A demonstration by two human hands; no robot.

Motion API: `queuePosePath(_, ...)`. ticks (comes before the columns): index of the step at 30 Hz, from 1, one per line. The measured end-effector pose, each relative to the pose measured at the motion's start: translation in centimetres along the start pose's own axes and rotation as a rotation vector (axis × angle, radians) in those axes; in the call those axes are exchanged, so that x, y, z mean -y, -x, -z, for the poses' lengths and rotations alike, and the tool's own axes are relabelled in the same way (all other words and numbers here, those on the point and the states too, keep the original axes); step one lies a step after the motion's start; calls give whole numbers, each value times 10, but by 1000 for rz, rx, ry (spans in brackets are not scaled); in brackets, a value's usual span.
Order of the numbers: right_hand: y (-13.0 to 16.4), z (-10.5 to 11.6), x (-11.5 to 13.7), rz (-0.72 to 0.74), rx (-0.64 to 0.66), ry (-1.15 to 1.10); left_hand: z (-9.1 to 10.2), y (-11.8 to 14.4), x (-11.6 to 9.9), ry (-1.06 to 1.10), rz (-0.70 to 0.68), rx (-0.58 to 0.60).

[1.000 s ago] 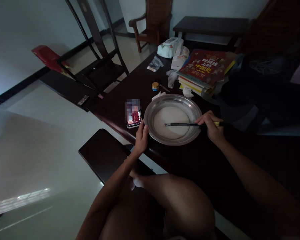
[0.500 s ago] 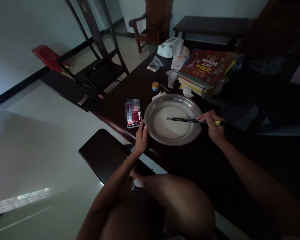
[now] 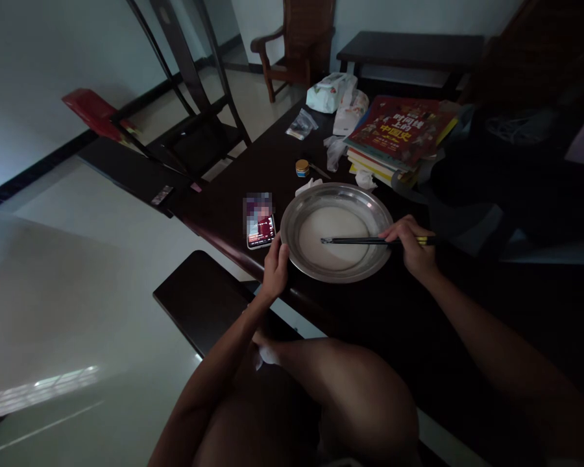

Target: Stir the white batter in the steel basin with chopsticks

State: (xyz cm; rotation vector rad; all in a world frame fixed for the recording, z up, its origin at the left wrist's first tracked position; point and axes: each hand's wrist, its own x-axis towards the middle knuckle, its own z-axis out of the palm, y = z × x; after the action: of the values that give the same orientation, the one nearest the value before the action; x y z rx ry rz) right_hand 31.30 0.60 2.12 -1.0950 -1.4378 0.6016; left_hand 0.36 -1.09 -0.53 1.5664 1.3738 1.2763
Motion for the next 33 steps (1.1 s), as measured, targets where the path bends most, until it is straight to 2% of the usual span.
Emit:
queuePosePath(2,0,0,1,-4,22,40,0,0,0,1,-9,-7)
queuePosePath(7,0,0,0,-1,-62,-23,0,0,-1,-7,-13,-1)
queuePosePath(11,1,0,-2,23,26,-9,0,0,-2,-12,-8,3)
queuePosePath(17,0,0,-2,7,-63,-7,0,0,-3,-9,-5,11)
queuePosePath(21,1,0,-1,6,15,6,0,0,-3,-3,1,9)
queuePosePath(27,1,0,0,-7,-64,-18,0,0,-1,2,-7,9)
queuePosePath(31,1,0,-1,-19,6,10,0,0,1,1,-12,5)
queuePosePath(33,1,0,-1,-18,-5,25,0,0,1,-6,-12,5)
